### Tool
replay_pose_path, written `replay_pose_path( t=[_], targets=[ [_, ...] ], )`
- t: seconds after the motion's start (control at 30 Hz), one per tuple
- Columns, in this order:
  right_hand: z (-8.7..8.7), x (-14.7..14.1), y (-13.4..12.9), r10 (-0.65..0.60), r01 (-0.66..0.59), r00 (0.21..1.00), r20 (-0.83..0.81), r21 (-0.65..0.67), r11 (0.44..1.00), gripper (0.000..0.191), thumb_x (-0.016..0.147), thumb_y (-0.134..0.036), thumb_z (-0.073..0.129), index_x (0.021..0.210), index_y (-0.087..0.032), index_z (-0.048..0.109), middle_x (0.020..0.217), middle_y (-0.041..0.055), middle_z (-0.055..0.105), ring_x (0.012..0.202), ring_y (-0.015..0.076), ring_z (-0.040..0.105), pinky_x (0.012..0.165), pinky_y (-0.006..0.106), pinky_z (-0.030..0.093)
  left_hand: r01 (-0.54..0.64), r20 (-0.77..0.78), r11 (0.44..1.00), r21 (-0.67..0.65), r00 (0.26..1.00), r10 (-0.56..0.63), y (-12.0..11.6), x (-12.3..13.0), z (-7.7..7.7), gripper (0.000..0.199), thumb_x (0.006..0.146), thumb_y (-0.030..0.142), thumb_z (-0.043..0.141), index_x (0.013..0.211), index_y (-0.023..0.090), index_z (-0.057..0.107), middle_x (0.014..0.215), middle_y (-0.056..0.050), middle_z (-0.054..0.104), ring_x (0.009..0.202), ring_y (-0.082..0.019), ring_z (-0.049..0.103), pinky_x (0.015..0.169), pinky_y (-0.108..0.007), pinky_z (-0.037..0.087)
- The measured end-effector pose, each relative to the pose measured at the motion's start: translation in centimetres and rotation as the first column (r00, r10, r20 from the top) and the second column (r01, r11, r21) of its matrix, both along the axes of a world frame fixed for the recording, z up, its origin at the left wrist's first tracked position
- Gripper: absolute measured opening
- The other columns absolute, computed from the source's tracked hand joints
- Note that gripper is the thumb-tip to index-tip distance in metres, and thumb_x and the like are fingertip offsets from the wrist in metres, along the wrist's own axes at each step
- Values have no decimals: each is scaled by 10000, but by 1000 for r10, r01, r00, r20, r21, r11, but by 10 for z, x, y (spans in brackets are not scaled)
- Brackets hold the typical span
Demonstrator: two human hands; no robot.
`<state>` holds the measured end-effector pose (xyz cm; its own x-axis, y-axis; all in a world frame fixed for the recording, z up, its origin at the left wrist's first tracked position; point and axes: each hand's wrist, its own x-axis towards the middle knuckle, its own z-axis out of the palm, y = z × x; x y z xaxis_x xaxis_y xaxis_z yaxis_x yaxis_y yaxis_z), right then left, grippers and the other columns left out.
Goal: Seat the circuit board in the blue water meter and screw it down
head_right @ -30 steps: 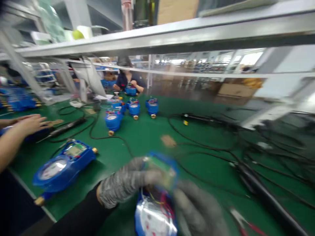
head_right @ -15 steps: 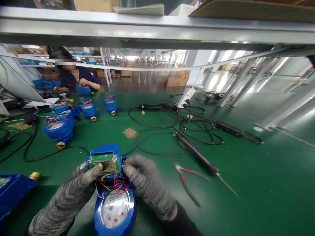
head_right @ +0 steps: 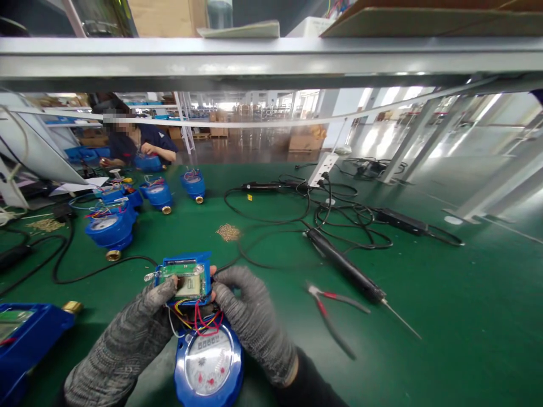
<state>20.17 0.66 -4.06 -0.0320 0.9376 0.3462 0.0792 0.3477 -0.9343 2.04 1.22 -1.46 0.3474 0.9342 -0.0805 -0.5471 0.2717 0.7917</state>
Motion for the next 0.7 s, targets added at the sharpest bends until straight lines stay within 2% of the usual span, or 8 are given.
replay_pose_path(
  t=[0.1, 0.2, 0.37, 0.53, 0.63, 0.7],
  targets=[
    [-1, 3, -3, -65, 58, 991, 118, 61, 996, 104, 895, -298, 631, 844, -208, 649, 830, 17, 660, 793, 180, 610, 726, 320, 483, 4, 9, 1000, -29, 1000, -4, 1, -5, -8, 311, 858, 348, 698, 1130, 201, 729, 1235, -87, 701, 1305, -324, 537, 1131, -463, 429],
    [-5, 8, -4, -63, 47, 981, 186, 89, 995, 78, 910, -283, 611, 870, -223, 642, 855, 11, 649, 815, 182, 611, 751, 336, 482, 39, 35, 997, -64, 999, -37, 2, -9, -14, 337, 859, 356, 687, 1167, 222, 711, 1226, -78, 707, 1314, -330, 528, 1125, -460, 439],
    [-1, 14, -6, -84, 43, 967, 240, 172, 984, 38, 913, -232, 607, 897, -251, 634, 888, -6, 643, 843, 179, 618, 777, 347, 488, 64, 64, 994, -94, 996, -58, 1, -11, -14, 365, 886, 361, 661, 1203, 182, 686, 1221, -105, 706, 1281, -333, 559, 1118, -486, 441],
    [9, 14, -8, -114, 20, 933, 341, 266, 964, 74, 893, -201, 610, 904, -263, 648, 867, -15, 662, 825, 186, 622, 758, 356, 485, -14, 45, 996, -92, 999, 18, -1, -9, -14, 263, 871, 303, 693, 1103, 184, 725, 1214, -82, 713, 1296, -307, 550, 1128, -439, 436],
    [16, 12, -13, -162, 55, 932, 323, 316, 947, 159, 900, -190, 592, 1018, -286, 637, 956, -8, 674, 896, 190, 634, 811, 368, 489, -70, 11, 994, -80, 997, 71, -1, -6, -15, 230, 846, 273, 726, 1058, 186, 738, 1228, -67, 709, 1313, -291, 534, 1144, -411, 419],
    [19, 12, -16, -148, 56, 942, 301, 295, 954, 190, 909, -203, 591, 1073, -296, 615, 1007, -2, 668, 943, 193, 634, 846, 374, 489, -106, -12, 993, -44, 994, 106, -2, -6, -17, 230, 819, 261, 753, 1039, 194, 746, 1225, -61, 710, 1312, -301, 534, 1136, -426, 428]
  ],
)
